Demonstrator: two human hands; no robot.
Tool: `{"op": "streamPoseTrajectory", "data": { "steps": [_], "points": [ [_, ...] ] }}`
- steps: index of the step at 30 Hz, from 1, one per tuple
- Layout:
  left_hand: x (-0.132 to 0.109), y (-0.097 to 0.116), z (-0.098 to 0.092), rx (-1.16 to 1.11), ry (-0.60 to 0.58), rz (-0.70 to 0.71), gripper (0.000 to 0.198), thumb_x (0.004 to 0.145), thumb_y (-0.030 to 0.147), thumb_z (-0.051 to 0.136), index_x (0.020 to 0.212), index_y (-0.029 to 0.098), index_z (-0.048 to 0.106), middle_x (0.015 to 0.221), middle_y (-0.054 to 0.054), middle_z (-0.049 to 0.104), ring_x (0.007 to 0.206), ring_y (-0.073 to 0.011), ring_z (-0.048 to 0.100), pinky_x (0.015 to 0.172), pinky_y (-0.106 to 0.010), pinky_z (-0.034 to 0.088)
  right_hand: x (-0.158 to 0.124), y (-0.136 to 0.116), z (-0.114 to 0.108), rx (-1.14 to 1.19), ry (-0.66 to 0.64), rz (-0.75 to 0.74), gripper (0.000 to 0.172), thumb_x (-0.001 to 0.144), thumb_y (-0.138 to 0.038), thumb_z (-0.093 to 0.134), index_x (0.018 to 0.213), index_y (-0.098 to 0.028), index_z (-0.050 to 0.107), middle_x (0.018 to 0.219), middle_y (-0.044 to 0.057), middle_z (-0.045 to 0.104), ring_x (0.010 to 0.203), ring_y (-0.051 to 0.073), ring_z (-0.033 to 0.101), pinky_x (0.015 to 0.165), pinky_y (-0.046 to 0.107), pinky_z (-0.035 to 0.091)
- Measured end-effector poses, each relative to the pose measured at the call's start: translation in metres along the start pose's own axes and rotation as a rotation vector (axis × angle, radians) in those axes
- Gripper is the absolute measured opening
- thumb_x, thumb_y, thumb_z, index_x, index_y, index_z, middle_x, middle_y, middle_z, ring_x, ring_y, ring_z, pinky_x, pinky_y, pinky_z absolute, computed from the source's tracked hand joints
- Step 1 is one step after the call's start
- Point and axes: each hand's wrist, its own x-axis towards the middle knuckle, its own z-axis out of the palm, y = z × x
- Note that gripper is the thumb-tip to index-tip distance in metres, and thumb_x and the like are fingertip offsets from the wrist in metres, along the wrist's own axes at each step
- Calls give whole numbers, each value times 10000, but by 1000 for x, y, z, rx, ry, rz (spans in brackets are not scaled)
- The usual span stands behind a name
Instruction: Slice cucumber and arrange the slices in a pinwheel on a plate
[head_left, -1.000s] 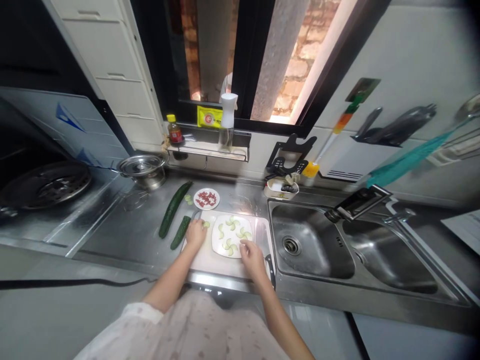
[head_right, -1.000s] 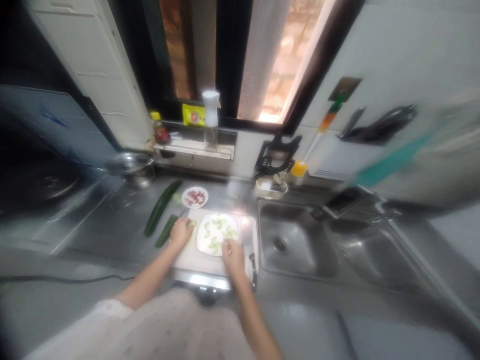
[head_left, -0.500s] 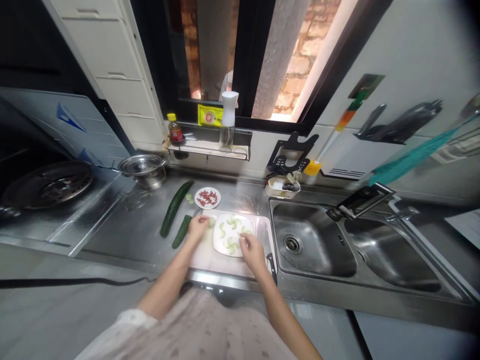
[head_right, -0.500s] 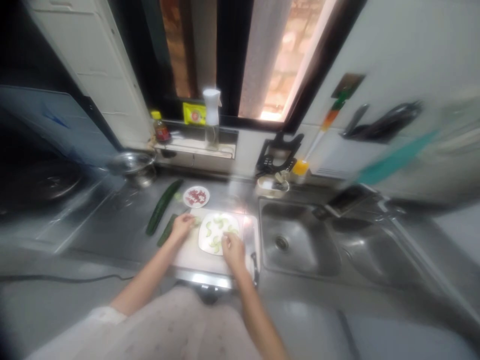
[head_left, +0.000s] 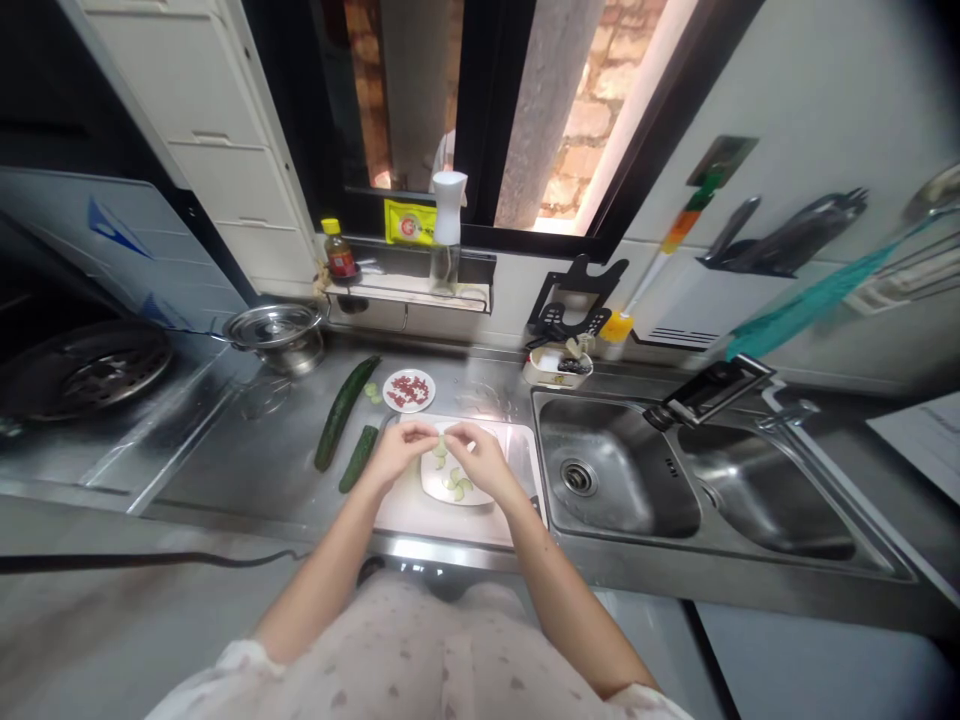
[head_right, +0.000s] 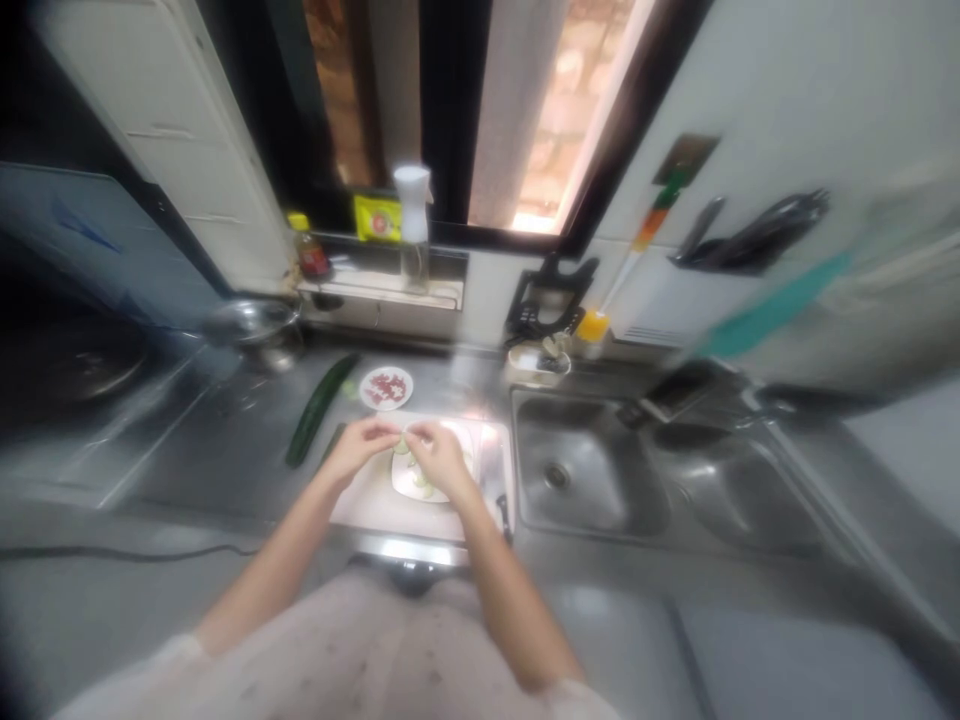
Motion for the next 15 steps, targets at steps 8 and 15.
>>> {"op": "streamPoseTrajectory", "data": {
  "steps": [8,15],
  "points": [
    [-8,-8,12,-395,-6,-337,438,720,486,724,999,158,644,746,-21,638,509,-49,490,378,-134,224,4,-4,4,165,33,104,178,803,-324,554,726,-182,627,763,23,668,773,164,599,775,299,467],
    [-14,-9,19,-851,-286,-670,322,886,471,540,972,166,598,733,-25,620,511,-80,533,406,-158,290,5,-8,1,196,54,120,164,772,-322,562,726,-179,626,763,27,670,777,168,601,787,298,464]
  ]
}}
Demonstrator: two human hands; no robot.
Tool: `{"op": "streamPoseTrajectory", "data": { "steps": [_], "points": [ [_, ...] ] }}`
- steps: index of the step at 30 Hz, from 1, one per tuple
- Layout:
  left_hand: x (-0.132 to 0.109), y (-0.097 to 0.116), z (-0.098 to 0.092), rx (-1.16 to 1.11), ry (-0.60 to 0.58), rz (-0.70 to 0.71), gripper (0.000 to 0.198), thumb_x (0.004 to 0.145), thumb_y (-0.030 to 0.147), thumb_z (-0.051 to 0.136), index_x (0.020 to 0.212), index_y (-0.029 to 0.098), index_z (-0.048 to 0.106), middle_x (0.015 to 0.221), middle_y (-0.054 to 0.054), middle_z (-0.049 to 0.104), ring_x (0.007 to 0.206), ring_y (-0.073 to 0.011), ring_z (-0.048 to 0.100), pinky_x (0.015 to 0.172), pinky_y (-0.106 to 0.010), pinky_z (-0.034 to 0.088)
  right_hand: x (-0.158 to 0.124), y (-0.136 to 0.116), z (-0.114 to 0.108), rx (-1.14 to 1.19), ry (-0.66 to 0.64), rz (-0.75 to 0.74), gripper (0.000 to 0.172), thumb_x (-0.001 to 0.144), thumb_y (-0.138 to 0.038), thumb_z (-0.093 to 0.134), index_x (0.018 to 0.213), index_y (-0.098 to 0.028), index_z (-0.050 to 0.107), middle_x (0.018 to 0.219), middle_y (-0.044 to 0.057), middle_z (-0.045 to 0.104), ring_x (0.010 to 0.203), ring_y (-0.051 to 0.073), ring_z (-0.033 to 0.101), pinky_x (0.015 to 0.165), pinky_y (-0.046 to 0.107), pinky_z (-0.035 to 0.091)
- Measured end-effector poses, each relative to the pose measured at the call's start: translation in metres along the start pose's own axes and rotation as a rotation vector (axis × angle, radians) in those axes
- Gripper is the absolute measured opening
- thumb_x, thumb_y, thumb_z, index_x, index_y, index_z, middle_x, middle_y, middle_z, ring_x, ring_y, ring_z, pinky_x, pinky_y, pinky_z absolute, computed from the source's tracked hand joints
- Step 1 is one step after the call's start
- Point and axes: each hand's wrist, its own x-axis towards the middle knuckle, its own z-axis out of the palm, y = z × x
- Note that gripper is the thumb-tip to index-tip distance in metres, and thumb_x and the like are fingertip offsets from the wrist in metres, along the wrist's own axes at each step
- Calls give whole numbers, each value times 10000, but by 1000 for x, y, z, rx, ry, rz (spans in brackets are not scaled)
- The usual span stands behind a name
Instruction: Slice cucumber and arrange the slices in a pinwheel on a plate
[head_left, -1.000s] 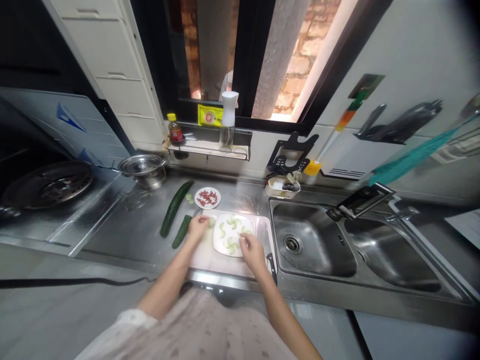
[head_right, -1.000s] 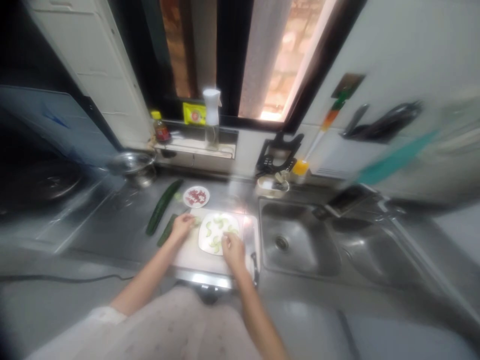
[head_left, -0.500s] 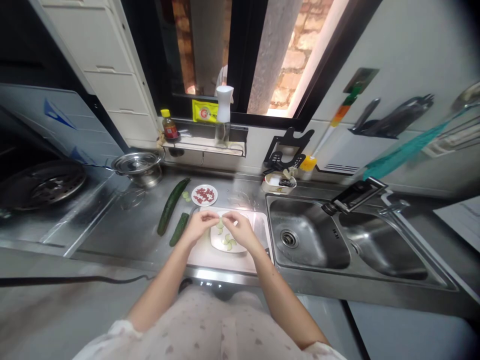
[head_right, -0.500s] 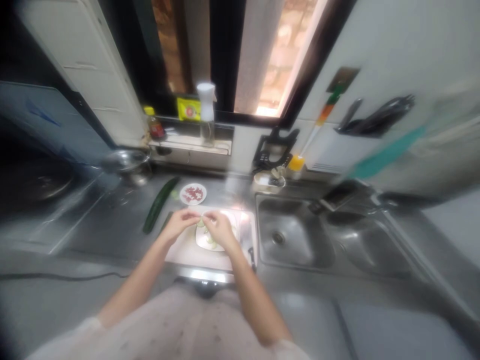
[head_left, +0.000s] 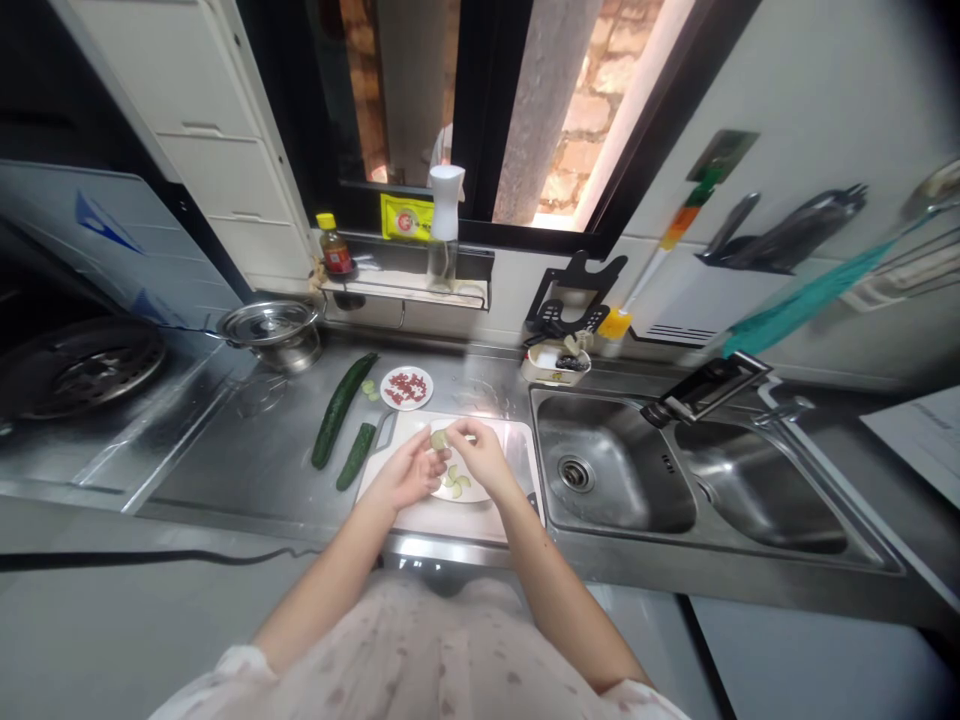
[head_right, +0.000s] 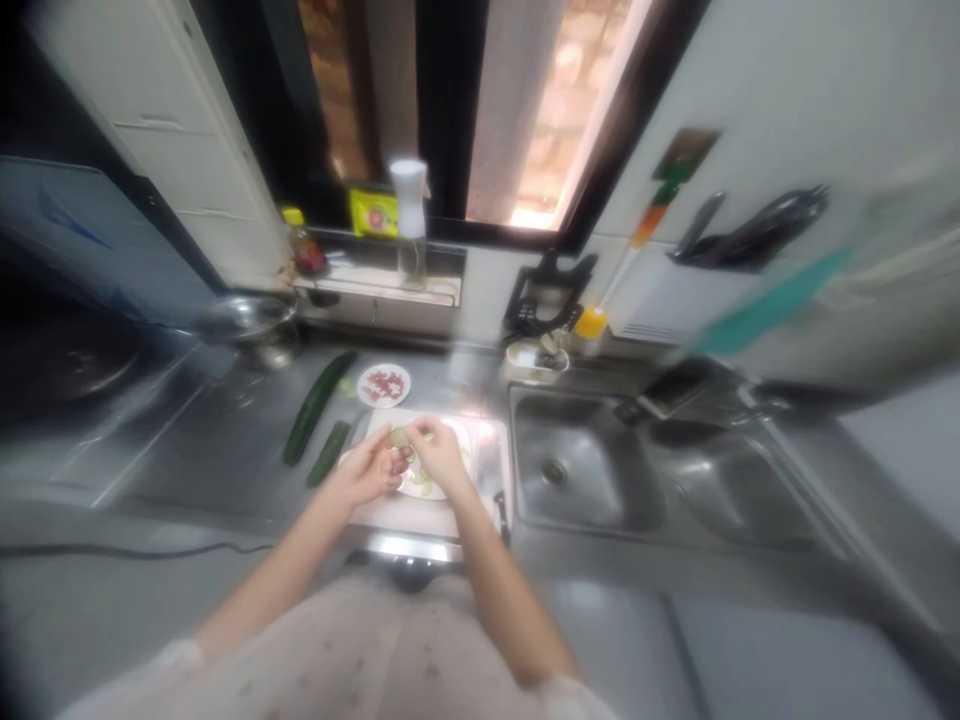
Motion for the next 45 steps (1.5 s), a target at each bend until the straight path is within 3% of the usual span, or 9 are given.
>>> {"op": "streamPoseTrajectory", "data": {
  "steps": [5,14,21,28,37,45],
  "points": [
    [-3,2,3,-27,-27,47,179,834,296,636,941,155,611,689,7,567,534,-61,514,438,-153,303,-2,-3,-3,15,-24,22,184,779,-339,564,721,-175,625,756,27,663,772,165,599,758,290,465],
    [-12,10,4,211,63,256,502,647,200,782,1112,197,595,747,26,578,582,-46,521,454,-132,302,-5,-1,-5,-39,-34,-23,189,781,-343,572,704,-177,615,748,23,652,755,155,583,730,277,459],
    [-21,16,15,493,174,438,530,614,274,784,1104,176,607,677,38,581,574,-62,505,543,-176,352,-5,-7,-4,46,-62,11,165,739,-336,597,687,-180,604,702,2,635,701,138,577,693,265,469],
    [-22,15,18,743,208,701,464,642,312,759,1048,157,596,705,20,603,672,-104,551,676,-219,417,-6,-15,-5,169,-106,156,160,727,-338,598,712,-180,580,536,-30,580,498,100,532,503,212,445],
    [-16,7,20,866,309,814,394,654,289,712,1008,170,584,701,24,562,670,-107,535,666,-212,406,-4,-6,-5,143,-91,194,209,720,-376,624,696,-174,573,491,-35,568,435,88,507,436,191,416],
    [0,-4,6,937,350,886,305,723,240,649,1010,175,571,748,15,582,684,-110,537,659,-209,411,3,16,-2,75,-72,175,205,740,-367,618,675,-179,566,497,-32,568,456,105,540,472,205,435]
  ]
}}
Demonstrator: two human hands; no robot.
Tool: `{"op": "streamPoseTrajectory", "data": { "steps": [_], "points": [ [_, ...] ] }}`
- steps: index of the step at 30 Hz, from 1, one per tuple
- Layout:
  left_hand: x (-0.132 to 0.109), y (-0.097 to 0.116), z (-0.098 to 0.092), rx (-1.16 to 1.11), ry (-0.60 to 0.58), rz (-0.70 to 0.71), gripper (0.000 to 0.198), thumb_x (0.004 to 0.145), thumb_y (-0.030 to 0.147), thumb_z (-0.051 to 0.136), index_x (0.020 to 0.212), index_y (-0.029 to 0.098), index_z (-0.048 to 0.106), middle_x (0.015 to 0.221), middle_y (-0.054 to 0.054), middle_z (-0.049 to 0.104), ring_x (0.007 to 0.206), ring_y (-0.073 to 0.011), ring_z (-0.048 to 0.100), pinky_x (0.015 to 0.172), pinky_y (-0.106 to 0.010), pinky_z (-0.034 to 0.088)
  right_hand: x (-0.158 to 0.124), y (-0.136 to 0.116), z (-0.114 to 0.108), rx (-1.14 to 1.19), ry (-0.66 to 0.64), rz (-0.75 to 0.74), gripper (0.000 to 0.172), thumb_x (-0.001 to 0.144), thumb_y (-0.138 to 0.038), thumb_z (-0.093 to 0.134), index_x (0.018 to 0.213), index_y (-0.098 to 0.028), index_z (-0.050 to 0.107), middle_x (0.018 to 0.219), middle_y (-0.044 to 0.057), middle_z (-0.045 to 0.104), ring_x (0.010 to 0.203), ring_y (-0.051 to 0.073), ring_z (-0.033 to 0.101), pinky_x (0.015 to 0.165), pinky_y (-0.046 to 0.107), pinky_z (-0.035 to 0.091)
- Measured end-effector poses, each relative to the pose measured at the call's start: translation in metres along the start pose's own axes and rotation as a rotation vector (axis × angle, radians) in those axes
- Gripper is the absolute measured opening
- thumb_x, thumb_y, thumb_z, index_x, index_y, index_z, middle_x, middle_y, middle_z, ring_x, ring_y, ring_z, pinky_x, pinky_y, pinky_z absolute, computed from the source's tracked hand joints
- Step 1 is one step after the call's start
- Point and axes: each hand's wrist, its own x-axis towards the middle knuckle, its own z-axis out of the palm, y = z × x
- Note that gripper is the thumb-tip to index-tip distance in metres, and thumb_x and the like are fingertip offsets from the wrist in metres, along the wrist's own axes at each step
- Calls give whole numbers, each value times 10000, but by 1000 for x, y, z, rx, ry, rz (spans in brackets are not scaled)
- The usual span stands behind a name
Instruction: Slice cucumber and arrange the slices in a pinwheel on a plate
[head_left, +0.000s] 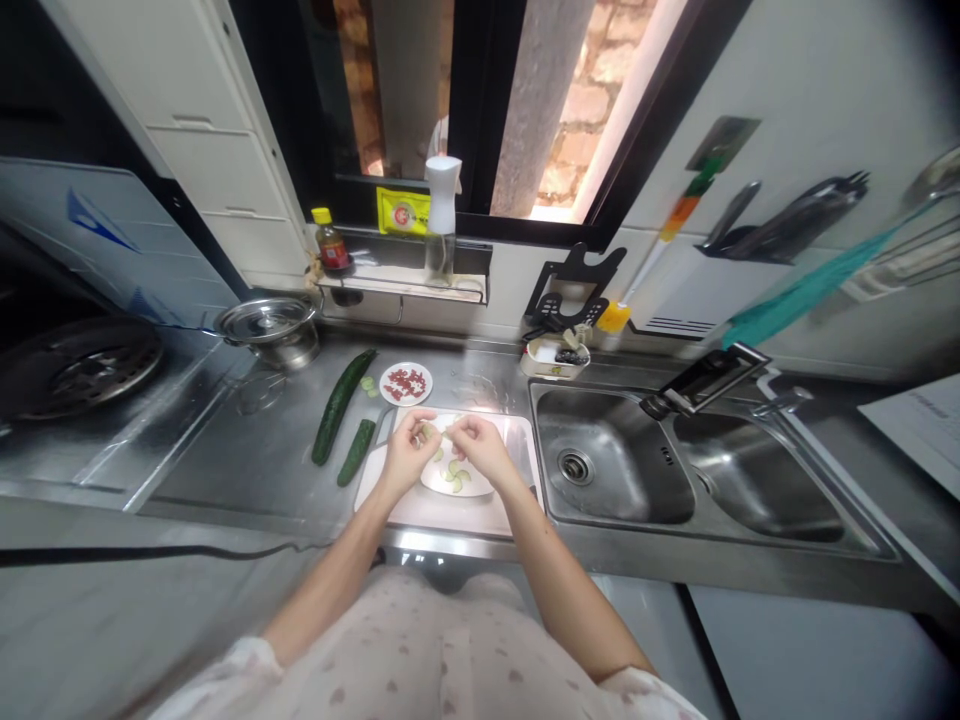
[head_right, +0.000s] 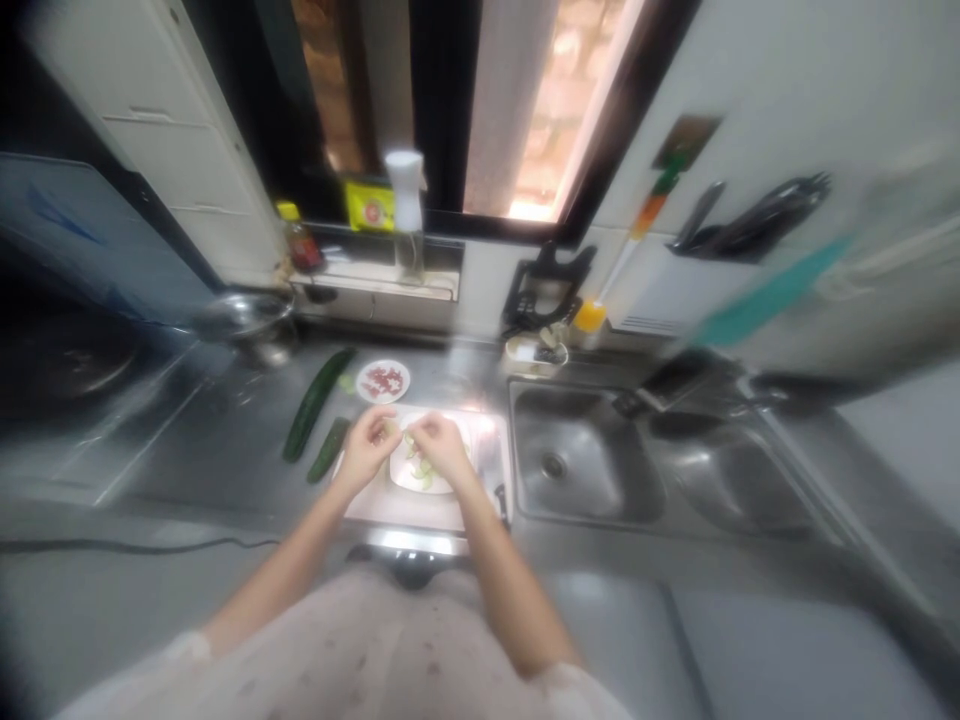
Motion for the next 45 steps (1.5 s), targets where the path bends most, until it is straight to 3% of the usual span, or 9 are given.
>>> {"op": "streamPoseTrajectory", "data": {
  "steps": [9,14,19,29,45],
  "points": [
    [9,-44,-9,131,-8,-124,310,728,237,647,1028,164,620,760,-11,638,733,-145,602,691,-235,440,21,39,3,-321,14,-5,140,765,-281,594,667,-181,601,541,-20,602,534,120,558,561,218,416],
    [15,-72,-11,321,-9,-163,303,730,201,636,1032,178,650,743,-3,654,708,-141,602,699,-234,435,30,51,10,-548,-11,-10,150,782,-231,579,649,-171,613,581,4,620,565,123,526,564,216,356],
    [23,-89,-10,556,-84,-187,320,757,179,606,1074,194,643,778,0,671,724,-139,604,681,-222,415,43,65,15,-768,-37,53,140,802,-229,586,714,-147,658,712,39,667,618,117,516,578,212,316],
    [31,-97,-4,962,-205,-126,322,805,200,558,1118,222,631,859,-30,690,873,-191,605,751,-258,408,51,78,24,-956,-110,168,192,869,-237,518,906,-153,686,893,86,704,783,152,598,626,225,330],
    [32,-105,-3,1143,-268,35,275,855,205,511,1096,225,642,1009,-64,660,990,-234,529,866,-338,367,58,94,30,-1090,-154,172,255,915,-221,469,1074,-135,649,987,131,690,934,184,614,731,238,378]
  ]
}}
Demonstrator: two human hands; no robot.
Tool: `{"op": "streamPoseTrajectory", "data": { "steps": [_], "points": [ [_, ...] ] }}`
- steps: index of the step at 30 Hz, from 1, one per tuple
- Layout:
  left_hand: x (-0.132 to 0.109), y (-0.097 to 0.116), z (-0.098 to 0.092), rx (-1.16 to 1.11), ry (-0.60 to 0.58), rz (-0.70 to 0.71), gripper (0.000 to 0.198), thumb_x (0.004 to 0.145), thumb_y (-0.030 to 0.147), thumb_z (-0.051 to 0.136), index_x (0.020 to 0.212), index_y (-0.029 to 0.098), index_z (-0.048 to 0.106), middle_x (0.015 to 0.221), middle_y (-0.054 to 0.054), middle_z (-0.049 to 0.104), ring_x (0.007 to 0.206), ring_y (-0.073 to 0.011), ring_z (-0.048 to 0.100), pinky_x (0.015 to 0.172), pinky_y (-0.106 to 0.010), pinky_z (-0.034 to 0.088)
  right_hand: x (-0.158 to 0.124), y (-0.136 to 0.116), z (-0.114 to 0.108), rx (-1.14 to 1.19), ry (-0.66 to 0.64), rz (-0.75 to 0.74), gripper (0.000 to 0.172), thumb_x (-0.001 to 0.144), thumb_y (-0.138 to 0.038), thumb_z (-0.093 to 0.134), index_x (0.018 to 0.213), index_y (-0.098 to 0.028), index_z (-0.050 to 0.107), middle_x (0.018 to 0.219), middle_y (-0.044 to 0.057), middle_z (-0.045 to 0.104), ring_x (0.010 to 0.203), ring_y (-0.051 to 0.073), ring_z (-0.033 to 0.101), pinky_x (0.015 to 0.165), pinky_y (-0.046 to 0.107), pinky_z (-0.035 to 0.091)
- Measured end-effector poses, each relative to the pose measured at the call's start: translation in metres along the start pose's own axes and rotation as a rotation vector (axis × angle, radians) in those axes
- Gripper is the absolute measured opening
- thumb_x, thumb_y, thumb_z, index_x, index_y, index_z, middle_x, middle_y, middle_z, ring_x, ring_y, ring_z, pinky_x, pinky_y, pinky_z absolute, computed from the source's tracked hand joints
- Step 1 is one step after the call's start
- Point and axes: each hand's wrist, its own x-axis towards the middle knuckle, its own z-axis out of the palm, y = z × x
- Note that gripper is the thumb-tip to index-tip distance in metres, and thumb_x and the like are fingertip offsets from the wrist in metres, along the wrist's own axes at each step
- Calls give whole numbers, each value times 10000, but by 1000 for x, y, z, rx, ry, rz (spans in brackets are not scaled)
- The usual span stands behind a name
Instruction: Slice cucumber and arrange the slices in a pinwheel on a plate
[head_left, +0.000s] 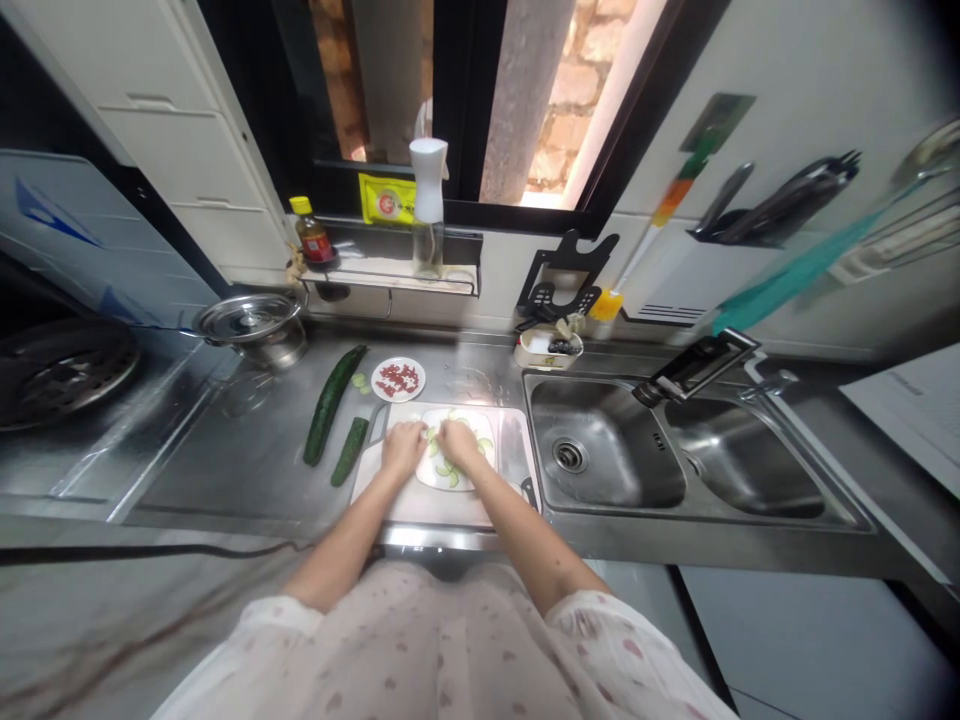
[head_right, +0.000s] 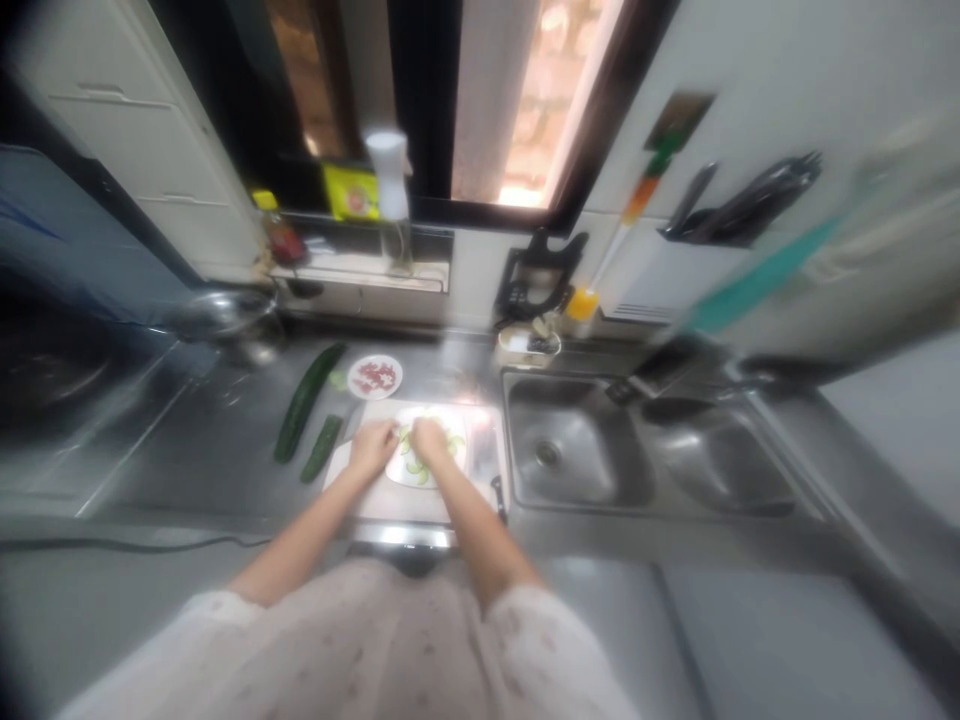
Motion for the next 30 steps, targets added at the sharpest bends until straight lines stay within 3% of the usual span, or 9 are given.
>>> {"op": "streamPoseTrajectory", "data": {
  "steps": [8,18,25,30],
  "points": [
    [-20,-4,6,95,26,210,265,906,234,477,1088,249,669,1013,-88,591,951,-231,466,811,-348,350,2,-3,0,-33,-4,-19,245,894,-192,486,1074,-131,640,967,134,691,919,197,624,715,244,390],
    [-18,-3,5,148,-38,230,332,929,256,438,1180,306,649,1017,-95,572,945,-237,432,796,-363,332,-1,-3,-2,-55,-5,-41,234,896,-245,523,1077,-135,623,948,133,684,924,196,625,722,237,396],
    [-19,0,-2,168,-95,231,317,912,232,449,1147,289,653,1053,-108,571,979,-252,441,823,-384,328,-12,0,-12,-67,31,34,249,930,-285,467,1103,-171,605,1013,120,673,985,198,608,756,256,396],
    [-19,0,-3,160,-101,236,314,911,233,450,1150,281,648,1061,-111,575,996,-256,443,831,-389,330,-20,2,-12,-56,18,7,269,941,-269,444,1162,-205,583,1014,116,684,965,202,628,761,270,404]
  ]
}}
